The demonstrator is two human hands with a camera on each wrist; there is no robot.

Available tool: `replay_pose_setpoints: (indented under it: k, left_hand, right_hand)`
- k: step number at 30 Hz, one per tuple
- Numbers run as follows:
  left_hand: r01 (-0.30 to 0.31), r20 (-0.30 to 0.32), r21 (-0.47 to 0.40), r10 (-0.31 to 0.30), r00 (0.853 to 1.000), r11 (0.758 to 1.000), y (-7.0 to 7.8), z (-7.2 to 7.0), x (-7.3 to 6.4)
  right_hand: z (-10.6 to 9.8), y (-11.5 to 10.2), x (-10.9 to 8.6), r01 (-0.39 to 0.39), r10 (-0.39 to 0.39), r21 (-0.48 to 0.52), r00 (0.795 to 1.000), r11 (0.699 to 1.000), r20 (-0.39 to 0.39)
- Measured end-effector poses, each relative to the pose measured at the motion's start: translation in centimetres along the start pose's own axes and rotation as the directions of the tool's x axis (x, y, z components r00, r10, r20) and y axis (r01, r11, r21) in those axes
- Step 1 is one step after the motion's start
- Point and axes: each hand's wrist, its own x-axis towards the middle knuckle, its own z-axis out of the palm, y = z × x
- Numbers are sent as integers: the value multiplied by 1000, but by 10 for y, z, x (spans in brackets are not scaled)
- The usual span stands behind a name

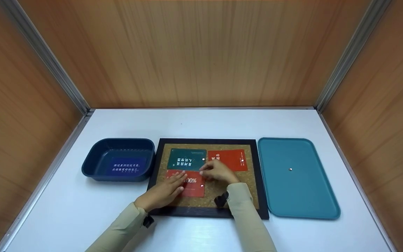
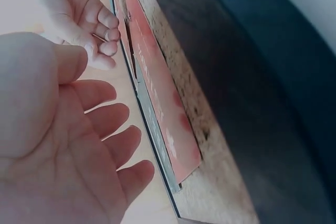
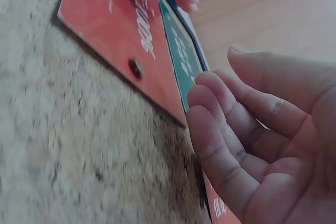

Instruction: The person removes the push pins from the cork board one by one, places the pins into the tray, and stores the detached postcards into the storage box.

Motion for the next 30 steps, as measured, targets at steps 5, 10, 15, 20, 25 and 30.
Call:
replay_pose_setpoints:
  k: [5, 10, 15, 20, 25, 30]
  left_hand:
    - [5, 23, -13, -5, 1000, 1000, 1, 2, 2]
    - [12, 33, -3, -12, 999, 1000, 1, 5, 5]
    - [28, 52, 18, -29, 998, 999, 1, 8, 7]
    - [35, 60, 40, -37, 997, 999, 2, 10, 10]
    - [47, 77, 45, -50, 996, 998, 3, 11, 10]
    - [32, 83, 64, -38, 996, 997, 2, 10, 10]
  right_hand:
    - [-2, 2, -6, -16, 16, 0, 1000, 1000, 10]
    - [-2, 5, -8, -3, 3, -8, 999, 1000, 41]
    - [1, 10, -10, -20, 20, -1, 999, 1000, 40]
    - [4, 10, -12, -6, 6, -7, 999, 1000, 48]
    - [7, 10, -11, -13, 17, -98, 999, 995, 42]
    - [8, 9, -10, 23, -15, -144, 998, 989, 57]
